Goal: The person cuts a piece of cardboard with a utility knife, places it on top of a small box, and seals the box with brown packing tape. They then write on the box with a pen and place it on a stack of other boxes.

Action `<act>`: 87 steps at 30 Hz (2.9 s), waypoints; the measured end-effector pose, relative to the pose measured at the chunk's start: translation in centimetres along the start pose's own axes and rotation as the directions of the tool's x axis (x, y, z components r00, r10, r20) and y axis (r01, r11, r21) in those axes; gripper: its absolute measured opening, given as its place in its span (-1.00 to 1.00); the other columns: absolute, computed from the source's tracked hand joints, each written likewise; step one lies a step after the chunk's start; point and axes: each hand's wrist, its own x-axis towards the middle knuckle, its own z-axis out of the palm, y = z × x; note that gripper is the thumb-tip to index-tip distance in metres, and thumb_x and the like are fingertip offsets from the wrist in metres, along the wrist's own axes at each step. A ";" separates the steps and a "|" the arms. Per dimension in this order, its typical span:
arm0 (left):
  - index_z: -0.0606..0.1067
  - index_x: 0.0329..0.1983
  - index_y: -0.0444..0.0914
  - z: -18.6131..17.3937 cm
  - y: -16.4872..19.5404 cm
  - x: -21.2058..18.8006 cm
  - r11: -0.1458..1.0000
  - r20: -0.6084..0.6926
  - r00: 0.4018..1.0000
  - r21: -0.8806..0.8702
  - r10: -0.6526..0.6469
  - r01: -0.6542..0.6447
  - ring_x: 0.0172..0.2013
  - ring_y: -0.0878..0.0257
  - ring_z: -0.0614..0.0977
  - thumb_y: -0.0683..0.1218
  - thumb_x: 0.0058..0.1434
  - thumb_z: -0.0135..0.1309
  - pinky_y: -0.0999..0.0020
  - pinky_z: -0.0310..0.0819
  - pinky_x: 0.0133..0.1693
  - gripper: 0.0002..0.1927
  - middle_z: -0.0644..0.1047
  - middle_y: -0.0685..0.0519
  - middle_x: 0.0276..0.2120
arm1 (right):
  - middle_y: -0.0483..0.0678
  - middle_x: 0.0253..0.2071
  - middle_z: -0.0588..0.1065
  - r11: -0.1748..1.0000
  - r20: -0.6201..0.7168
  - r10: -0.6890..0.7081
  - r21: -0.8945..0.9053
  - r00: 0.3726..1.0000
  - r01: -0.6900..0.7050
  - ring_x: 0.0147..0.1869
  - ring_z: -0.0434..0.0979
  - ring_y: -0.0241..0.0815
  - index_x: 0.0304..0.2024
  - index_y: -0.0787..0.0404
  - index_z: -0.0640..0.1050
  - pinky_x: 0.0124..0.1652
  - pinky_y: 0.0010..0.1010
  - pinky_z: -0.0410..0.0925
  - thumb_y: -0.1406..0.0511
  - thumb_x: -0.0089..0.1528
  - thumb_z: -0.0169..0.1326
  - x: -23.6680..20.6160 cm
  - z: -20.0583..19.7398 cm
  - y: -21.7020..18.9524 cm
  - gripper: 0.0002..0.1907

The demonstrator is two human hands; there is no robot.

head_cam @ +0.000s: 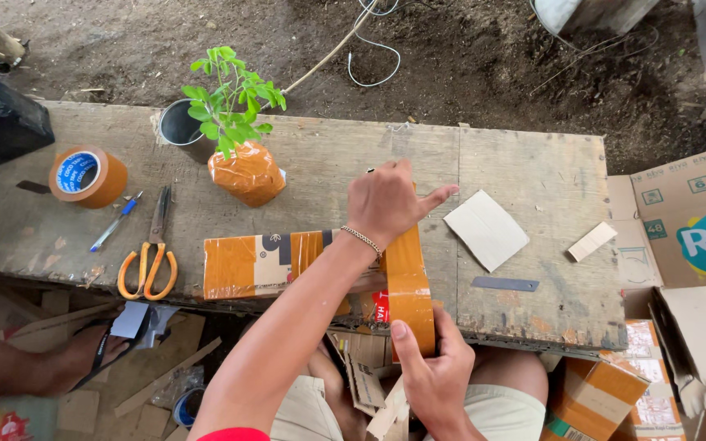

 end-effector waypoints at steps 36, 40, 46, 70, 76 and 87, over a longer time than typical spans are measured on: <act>0.57 -0.51 -0.26 0.2 0.0 0.4 0.995 0.057 0.994 0.040 -0.092 0.090 -0.54 0.04 0.69 0.44 0.13 0.13 0.14 0.55 -0.52 -0.35 0.61 -0.13 -0.55 | -0.11 -0.39 0.60 0.988 -0.067 0.128 -0.073 0.990 -0.133 -0.44 0.50 -0.44 -0.09 0.40 0.61 -0.43 -0.55 0.41 0.25 0.17 0.28 0.8 -0.1 -2.3 -0.63; 0.57 -0.51 -0.26 0.2 0.0 0.5 0.991 0.100 0.987 0.034 -0.128 0.126 -0.53 0.05 0.69 0.43 0.12 0.14 0.15 0.55 -0.52 -0.36 0.62 -0.12 -0.55 | -0.11 -0.38 0.60 0.989 -0.069 0.127 -0.066 0.990 -0.131 -0.43 0.49 -0.44 -0.07 0.40 0.61 -0.43 -0.55 0.41 0.25 0.18 0.27 0.9 -0.2 -2.4 -0.63; 0.60 -0.51 -0.25 0.4 0.1 0.5 0.991 0.089 0.988 0.043 -0.127 0.124 -0.52 0.04 0.69 0.42 0.11 0.16 0.16 0.55 -0.51 -0.36 0.61 -0.14 -0.56 | -0.11 -0.38 0.61 0.988 -0.072 0.122 -0.085 0.990 -0.128 -0.42 0.49 -0.45 -0.07 0.39 0.61 -0.43 -0.55 0.42 0.25 0.18 0.27 0.9 -0.2 -2.4 -0.63; 0.53 -0.59 -0.47 7.0 -6.9 3.1 0.903 0.705 0.674 -0.112 -0.221 0.414 -0.48 -0.03 0.65 0.60 -0.01 0.05 0.06 0.54 -0.33 -0.04 0.58 -0.23 -0.55 | -0.07 -0.48 0.59 0.990 -0.112 0.120 -0.058 0.986 -0.127 -0.52 0.49 -0.41 -0.07 0.43 0.59 -0.52 -0.52 0.39 0.27 0.16 0.26 0.6 -0.1 -2.2 -0.62; 0.59 -0.55 -0.38 6.3 -5.9 2.6 0.989 0.686 0.722 -0.016 -0.097 0.147 -0.31 -0.08 0.67 0.55 0.06 0.05 0.06 0.54 -0.18 -0.14 0.61 -0.25 -0.42 | -0.08 -0.49 0.57 0.993 -0.111 0.115 -0.010 0.987 -0.117 -0.53 0.46 -0.42 -0.06 0.43 0.58 -0.53 -0.53 0.35 0.29 0.17 0.26 0.6 0.1 -1.2 -0.63; 0.67 -0.27 -0.35 2.2 -2.9 2.9 0.990 0.754 0.657 0.081 0.015 -0.115 -0.09 -0.07 0.67 0.61 0.14 -0.19 0.04 0.54 0.01 -0.04 0.64 -0.23 -0.19 | -0.10 -0.50 0.55 0.991 -0.152 0.134 0.036 0.979 -0.130 -0.57 0.42 -0.42 -0.05 0.42 0.57 -0.58 -0.55 0.32 0.32 0.16 0.26 0.3 0.3 0.4 -0.64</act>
